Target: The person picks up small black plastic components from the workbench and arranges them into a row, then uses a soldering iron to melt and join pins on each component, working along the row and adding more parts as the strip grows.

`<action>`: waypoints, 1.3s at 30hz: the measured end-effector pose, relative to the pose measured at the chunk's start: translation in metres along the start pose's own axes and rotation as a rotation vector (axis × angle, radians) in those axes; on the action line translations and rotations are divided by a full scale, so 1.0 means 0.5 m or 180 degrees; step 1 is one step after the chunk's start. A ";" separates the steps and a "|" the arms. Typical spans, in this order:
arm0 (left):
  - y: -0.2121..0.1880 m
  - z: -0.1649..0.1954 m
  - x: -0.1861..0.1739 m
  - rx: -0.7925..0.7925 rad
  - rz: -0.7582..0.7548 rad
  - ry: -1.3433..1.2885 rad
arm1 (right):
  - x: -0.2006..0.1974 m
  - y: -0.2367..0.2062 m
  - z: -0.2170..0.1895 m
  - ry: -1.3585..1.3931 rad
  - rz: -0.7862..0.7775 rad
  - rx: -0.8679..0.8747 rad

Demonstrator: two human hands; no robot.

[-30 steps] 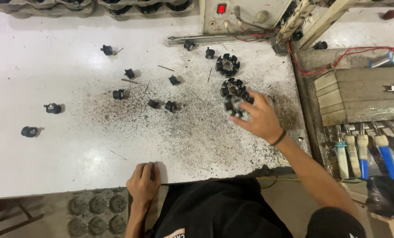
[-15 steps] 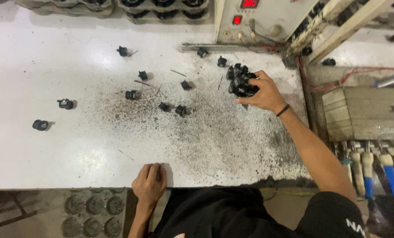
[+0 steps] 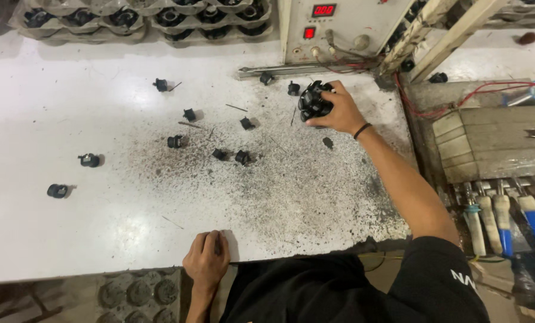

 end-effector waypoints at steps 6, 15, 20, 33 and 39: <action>-0.042 0.025 0.001 -0.0153 -0.0124 0.0161 | -0.021 -0.085 -0.026 -0.0356 0.0154 -0.0079; -0.063 0.016 0.023 -0.0012 -0.0144 0.0156 | -0.014 -0.088 -0.010 -0.0279 -0.0216 0.0010; -0.048 0.011 0.008 0.0130 -0.0199 0.0046 | -0.018 -0.072 -0.035 -0.0524 -0.0282 0.0311; -0.008 0.008 -0.038 0.0234 0.0208 -0.0244 | 0.070 0.295 -0.264 -0.0250 0.0037 -0.0407; -0.002 0.004 -0.050 0.0132 0.0181 -0.0280 | 0.243 0.451 -0.316 -0.0729 -0.0210 0.0167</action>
Point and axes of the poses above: each hand's wrist, its own y-axis towards the middle knuckle, its own x-axis out of the palm, z = x × y, the point moved 4 cm from there along y, towards the middle knuckle, and after that the axes turned 3 degrees about -z, right-handed, at the moved point
